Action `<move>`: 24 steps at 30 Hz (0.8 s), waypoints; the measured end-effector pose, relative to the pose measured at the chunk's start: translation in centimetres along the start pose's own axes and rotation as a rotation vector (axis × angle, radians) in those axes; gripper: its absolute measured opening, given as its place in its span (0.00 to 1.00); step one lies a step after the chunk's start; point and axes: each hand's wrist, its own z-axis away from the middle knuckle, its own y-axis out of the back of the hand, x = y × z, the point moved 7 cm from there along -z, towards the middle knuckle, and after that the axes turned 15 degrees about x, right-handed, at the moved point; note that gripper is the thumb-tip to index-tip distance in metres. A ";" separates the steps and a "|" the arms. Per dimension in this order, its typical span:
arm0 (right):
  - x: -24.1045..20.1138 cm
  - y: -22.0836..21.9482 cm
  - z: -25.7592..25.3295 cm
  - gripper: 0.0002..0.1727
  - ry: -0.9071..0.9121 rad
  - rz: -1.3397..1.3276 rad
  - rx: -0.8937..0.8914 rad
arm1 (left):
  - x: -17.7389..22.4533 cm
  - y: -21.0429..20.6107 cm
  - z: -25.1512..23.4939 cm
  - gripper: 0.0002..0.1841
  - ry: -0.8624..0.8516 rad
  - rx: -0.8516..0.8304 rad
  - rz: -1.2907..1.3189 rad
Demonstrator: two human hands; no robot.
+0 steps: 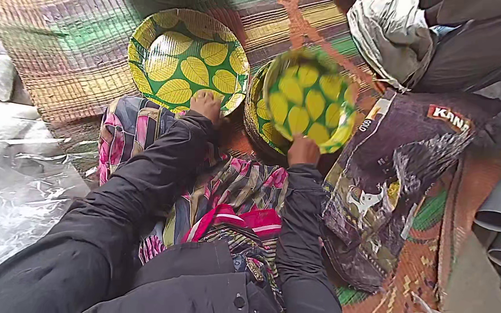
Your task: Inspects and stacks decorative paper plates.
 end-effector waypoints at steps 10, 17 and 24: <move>-3.2 -2.9 1.7 0.30 0.099 -0.037 -0.291 | 0.6 -0.9 1.0 0.12 0.110 -0.182 -0.136; -5.0 2.2 2.9 0.26 0.325 -0.401 0.344 | 2.4 2.4 1.5 0.16 -0.100 0.392 -0.044; 7.7 6.7 4.5 0.60 -0.330 -0.146 0.310 | 0.9 2.6 1.4 0.16 0.021 0.242 0.082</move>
